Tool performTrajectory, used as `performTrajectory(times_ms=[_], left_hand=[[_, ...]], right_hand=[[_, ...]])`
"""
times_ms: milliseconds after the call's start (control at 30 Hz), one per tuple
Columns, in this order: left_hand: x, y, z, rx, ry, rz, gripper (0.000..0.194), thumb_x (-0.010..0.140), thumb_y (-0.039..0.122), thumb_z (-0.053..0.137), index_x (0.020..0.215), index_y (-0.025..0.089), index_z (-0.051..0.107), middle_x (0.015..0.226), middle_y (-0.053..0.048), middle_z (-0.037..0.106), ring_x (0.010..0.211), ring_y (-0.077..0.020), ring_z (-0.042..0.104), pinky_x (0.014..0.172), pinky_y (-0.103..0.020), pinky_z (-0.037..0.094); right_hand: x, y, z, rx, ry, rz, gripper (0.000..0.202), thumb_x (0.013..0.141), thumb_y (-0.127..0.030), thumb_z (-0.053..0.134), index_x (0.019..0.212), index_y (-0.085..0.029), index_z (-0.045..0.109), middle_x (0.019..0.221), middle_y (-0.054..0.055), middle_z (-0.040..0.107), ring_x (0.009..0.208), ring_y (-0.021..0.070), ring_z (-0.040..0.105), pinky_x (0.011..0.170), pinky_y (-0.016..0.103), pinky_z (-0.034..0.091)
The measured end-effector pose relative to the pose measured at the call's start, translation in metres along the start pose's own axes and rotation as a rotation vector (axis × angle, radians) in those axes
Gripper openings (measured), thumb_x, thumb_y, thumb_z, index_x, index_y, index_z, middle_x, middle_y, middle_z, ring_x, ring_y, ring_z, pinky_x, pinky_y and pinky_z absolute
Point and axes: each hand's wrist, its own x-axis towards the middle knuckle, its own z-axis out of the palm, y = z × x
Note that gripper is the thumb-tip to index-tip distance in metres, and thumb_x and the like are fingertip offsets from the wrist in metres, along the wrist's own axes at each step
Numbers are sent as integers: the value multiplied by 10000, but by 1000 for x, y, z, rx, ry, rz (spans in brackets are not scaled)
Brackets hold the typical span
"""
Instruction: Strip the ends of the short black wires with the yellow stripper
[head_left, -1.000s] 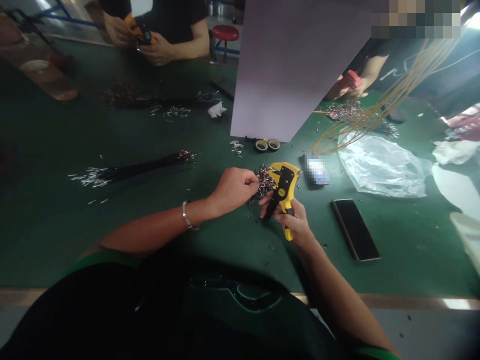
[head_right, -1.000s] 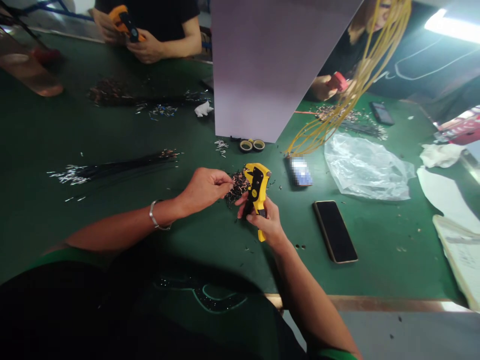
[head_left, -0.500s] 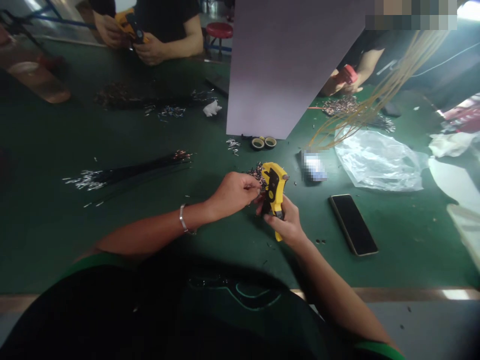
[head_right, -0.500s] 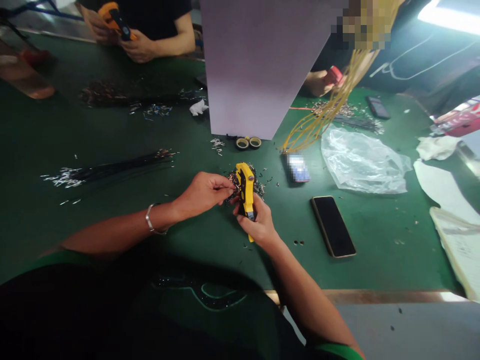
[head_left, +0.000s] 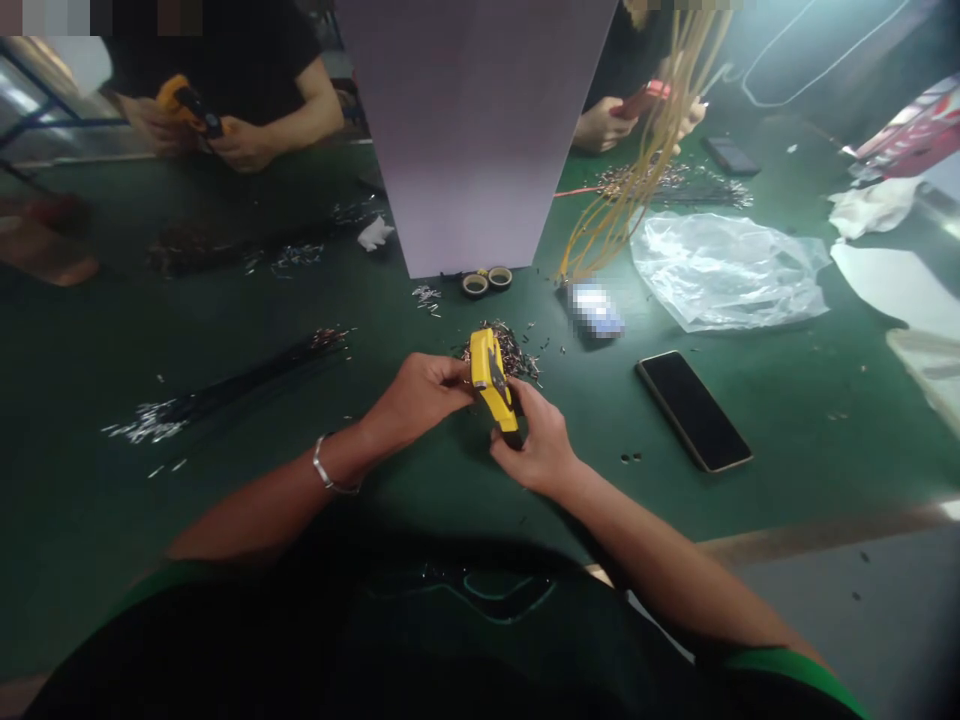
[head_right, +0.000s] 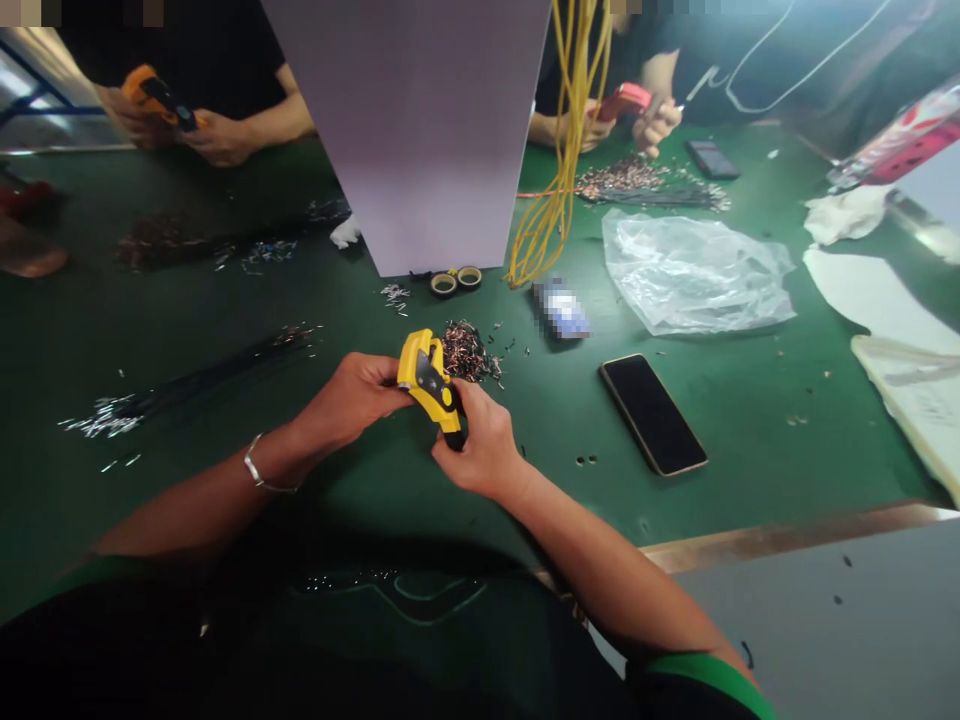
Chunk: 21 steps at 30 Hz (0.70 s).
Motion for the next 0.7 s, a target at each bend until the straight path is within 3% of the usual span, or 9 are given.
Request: performTrajectory(times_ms=[167,367,700], left_hand=[[1,0,1,-27,-7,-26,119,732,164,670,792,176,772,817,-26,778,750,-132,692,722,-249,553],[1,-4,1,13,-22,-10,108,761,193,658,786,177,761,811,-31,774,793,-144,704,745,-256,557],[0,-4,3,23,-53,50,172,774,143,582,713,185,737,751,-15,757,714,-123,692,743,-261,558]], right_hand=[[2,-5,-2,135,-62,78,551,704,-189,588,1248,-217,506,1025,98,684,913,276,676,836,453,563],[7,-10,-6,229,-126,149,340,696,-163,589,1030,-219,553,835,44,649,768,226,630,760,401,542],[9,-13,-6,374,-146,227,286,667,-141,561,941,-224,550,814,14,623,660,172,593,632,327,503]])
